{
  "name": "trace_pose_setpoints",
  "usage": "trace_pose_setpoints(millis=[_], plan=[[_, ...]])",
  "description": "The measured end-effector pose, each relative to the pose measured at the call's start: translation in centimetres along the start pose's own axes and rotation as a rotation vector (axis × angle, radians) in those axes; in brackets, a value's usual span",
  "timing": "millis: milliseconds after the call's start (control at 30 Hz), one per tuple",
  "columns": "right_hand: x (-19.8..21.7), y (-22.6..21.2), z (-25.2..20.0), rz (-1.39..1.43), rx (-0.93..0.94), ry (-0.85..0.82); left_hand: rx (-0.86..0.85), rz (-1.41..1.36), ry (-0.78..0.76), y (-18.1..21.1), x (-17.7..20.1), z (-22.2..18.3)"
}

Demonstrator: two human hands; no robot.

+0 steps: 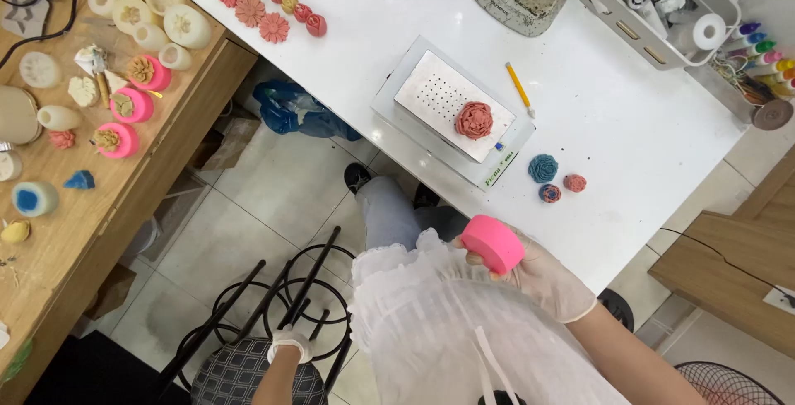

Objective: The recorder prepares decorative wax flower elements and wicks for candle making at a studio workbench.

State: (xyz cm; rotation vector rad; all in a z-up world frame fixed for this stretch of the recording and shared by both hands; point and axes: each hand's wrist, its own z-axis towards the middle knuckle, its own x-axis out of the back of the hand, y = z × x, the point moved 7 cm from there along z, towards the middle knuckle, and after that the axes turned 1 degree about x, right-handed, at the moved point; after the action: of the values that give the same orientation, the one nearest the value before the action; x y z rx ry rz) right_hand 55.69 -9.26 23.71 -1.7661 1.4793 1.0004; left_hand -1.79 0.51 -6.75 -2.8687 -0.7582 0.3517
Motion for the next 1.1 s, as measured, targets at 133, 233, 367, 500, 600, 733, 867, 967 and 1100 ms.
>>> trace_pose_setpoints(millis=[133,233,367,500,600,733,867,967,1100], plan=[[0.4,-0.4,0.5,0.003,0.016,-0.009,-0.034,-0.050,0.165,2.5,5.2,-5.3],[-0.5,-1.9,1.3,-0.199,0.133,0.116,-0.220,0.144,0.173,3.4,9.6,-6.7],[-3.7,-3.2,2.2,-0.049,0.178,-0.068,-0.182,0.051,0.274,5.7,11.5,-4.5],[-3.6,-4.9,2.4,-0.065,0.265,0.023,-0.172,-0.021,0.357,6.6,12.0,-4.0],[-5.3,-6.5,2.1,-0.029,0.366,-0.004,-0.181,-0.060,0.434,5.6,15.2,-5.5],[-7.0,-8.8,1.1,0.053,0.513,0.008,-0.220,-0.085,0.535,2.9,21.6,-4.8],[-7.3,-10.9,0.4,0.088,0.689,0.153,-0.254,-0.125,0.600,-2.1,28.6,-3.2],[-7.9,-12.6,0.1,0.064,0.807,0.258,-0.275,-0.187,0.648,-7.2,34.4,-3.8],[-6.4,-14.6,0.0,-0.101,0.923,0.643,-0.054,-0.414,0.451,-13.8,42.7,-13.3]])
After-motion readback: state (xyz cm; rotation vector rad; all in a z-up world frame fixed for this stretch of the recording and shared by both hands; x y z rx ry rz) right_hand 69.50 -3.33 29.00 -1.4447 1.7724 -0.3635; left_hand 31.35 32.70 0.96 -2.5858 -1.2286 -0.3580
